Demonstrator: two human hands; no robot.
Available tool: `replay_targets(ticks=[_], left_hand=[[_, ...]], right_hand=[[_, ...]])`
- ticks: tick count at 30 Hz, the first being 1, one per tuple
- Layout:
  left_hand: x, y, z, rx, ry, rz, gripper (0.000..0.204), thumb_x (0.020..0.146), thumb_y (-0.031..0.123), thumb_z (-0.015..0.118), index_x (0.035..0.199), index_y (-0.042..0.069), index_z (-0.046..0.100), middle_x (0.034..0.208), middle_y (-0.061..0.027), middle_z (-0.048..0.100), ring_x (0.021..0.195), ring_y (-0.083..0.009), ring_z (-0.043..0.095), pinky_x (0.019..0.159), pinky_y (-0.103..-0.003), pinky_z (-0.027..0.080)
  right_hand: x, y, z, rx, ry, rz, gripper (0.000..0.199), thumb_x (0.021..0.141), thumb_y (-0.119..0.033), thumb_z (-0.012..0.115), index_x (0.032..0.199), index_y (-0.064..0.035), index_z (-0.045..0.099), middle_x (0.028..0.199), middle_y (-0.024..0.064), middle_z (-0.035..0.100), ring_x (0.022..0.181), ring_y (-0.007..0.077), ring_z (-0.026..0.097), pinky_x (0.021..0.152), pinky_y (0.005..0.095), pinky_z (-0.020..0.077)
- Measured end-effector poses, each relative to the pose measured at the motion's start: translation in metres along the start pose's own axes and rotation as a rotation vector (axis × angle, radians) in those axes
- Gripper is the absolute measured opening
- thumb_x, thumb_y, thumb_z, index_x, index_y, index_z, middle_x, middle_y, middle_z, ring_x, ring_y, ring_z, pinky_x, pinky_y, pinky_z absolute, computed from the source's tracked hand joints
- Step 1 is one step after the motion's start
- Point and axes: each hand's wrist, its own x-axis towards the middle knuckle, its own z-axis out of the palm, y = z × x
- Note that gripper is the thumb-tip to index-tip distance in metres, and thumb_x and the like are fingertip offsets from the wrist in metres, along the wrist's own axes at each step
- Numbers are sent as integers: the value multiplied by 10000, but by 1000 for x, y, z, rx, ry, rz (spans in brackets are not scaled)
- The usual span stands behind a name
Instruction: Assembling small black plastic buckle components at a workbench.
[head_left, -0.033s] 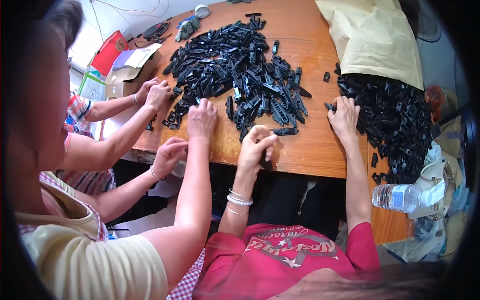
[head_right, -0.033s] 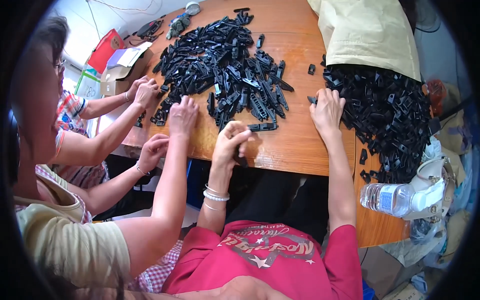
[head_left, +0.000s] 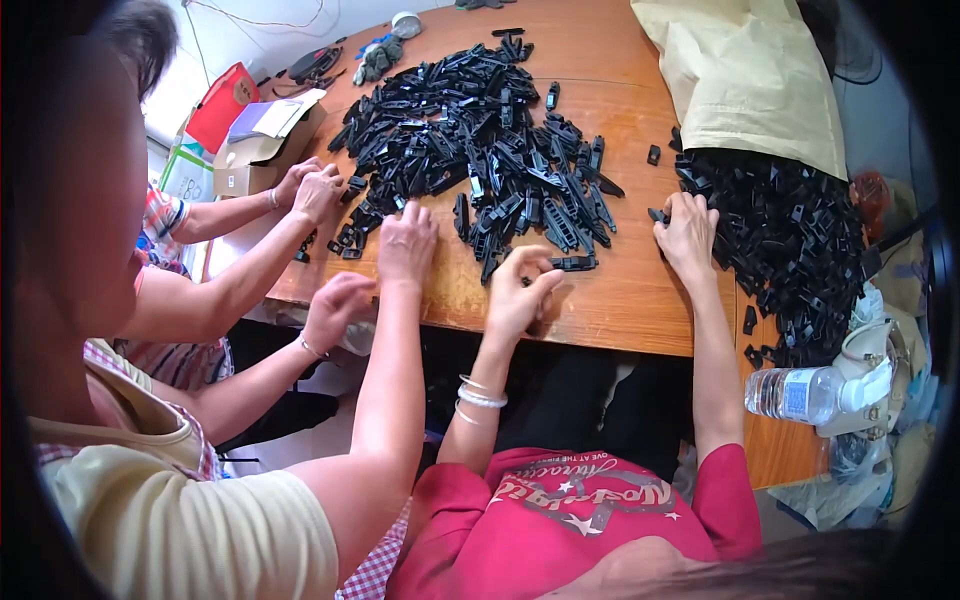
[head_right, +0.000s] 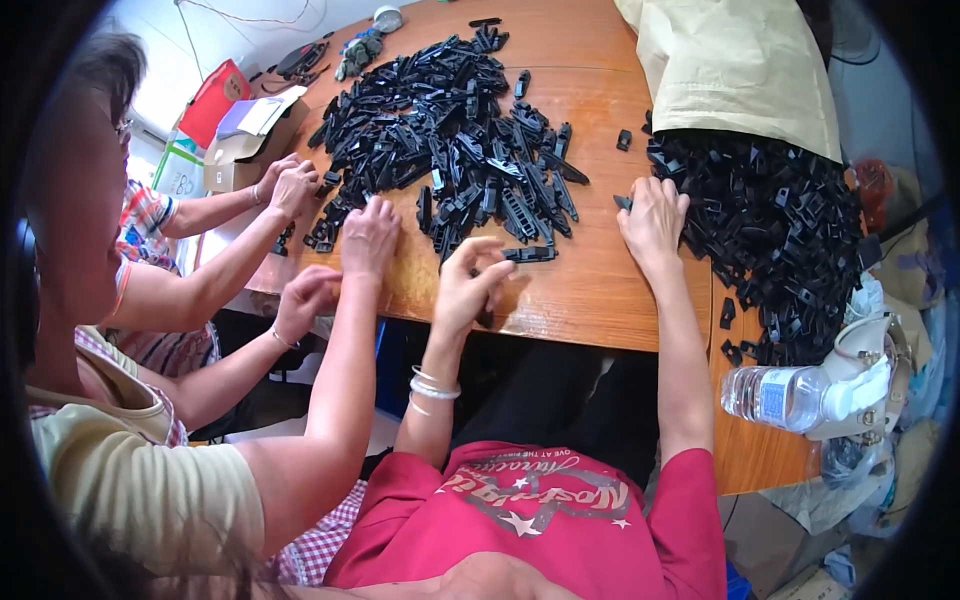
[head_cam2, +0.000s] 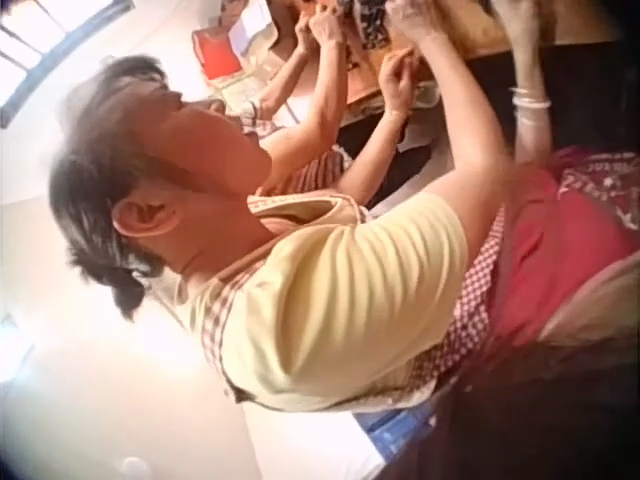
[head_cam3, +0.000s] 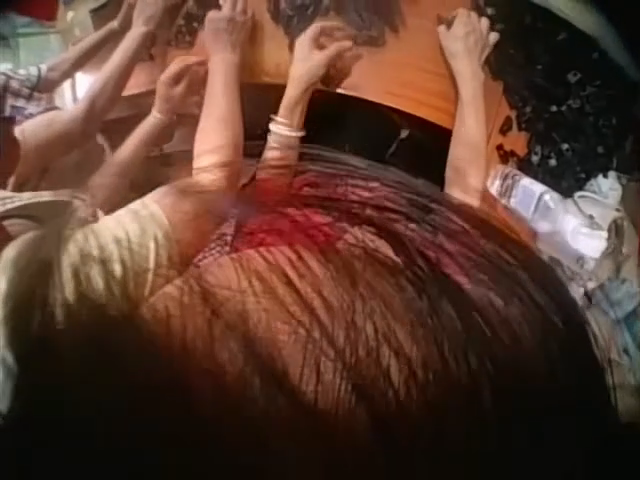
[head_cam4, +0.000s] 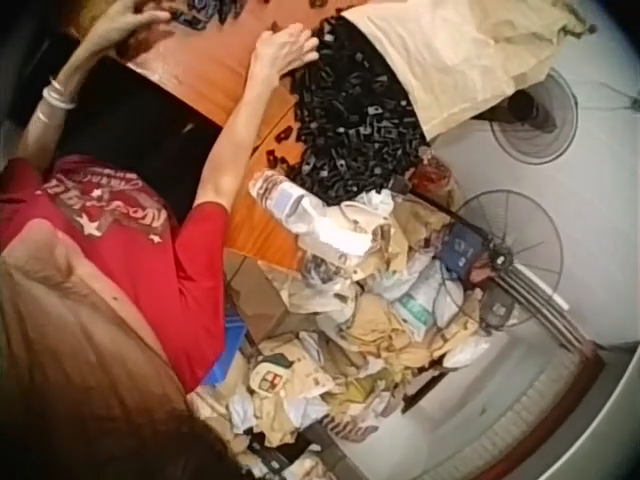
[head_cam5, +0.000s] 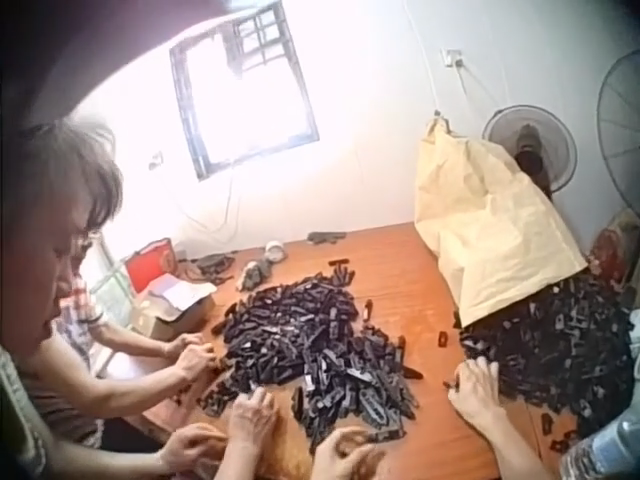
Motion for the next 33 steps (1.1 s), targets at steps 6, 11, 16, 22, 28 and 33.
replay_targets(ticks=[6, 11, 16, 22, 28, 33], left_hand=[[-2, -15, 25, 1136, 108, 535, 289, 780, 235, 728, 775, 21, 534, 780, -169, 580, 686, -361, 596, 582, -433, 477], [-19, -20, 43, 1018, 49, 562, 227, 840, 212, 680, 894, 25, 562, 888, -173, 591, 698, -366, 612, 593, -434, 490], [-15, -14, 28, 1052, -222, 783, 251, 801, 32, 621, 1049, 63, 602, 1008, -135, 553, 860, -366, 613, 674, -415, 515], [-23, -19, 31, 892, -198, 580, 221, 795, 91, 695, 986, 23, 609, 953, -139, 555, 850, -356, 601, 730, -416, 492], [-21, -15, 26, 841, -207, 496, 197, 806, 144, 698, 946, 16, 647, 959, -151, 565, 863, -363, 602, 755, -421, 493], [-17, -13, 26, 837, -183, 464, 212, 786, 108, 714, 958, -4, 662, 960, -148, 581, 881, -332, 610, 770, -374, 493]], right_hand=[[7, -13, -5, -16, -20, -98, 147, 676, -111, 718, 763, -69, 607, 887, 92, 596, 944, 271, 514, 816, 437, 350], [3, -12, 12, 90, 95, -45, 185, 687, -120, 751, 824, -81, 633, 915, 64, 641, 976, 255, 548, 860, 435, 341], [9, -15, 9, 62, 40, -19, 222, 724, -219, 769, 864, -86, 658, 894, 67, 632, 954, 250, 547, 856, 434, 345], [22, -13, 22, -200, 23, 105, 212, 777, -247, 705, 869, -57, 688, 950, 106, 658, 967, 261, 575, 861, 435, 364], [-3, -34, -7, 527, 57, 22, 106, 772, -90, 680, 833, -13, 639, 867, 150, 656, 775, 274, 632, 694, 372, 486], [-67, -59, -11, 1330, -79, 286, 303, 812, -41, 677, 1112, -13, 648, 875, 88, 662, 707, 141, 635, 674, 273, 524]])
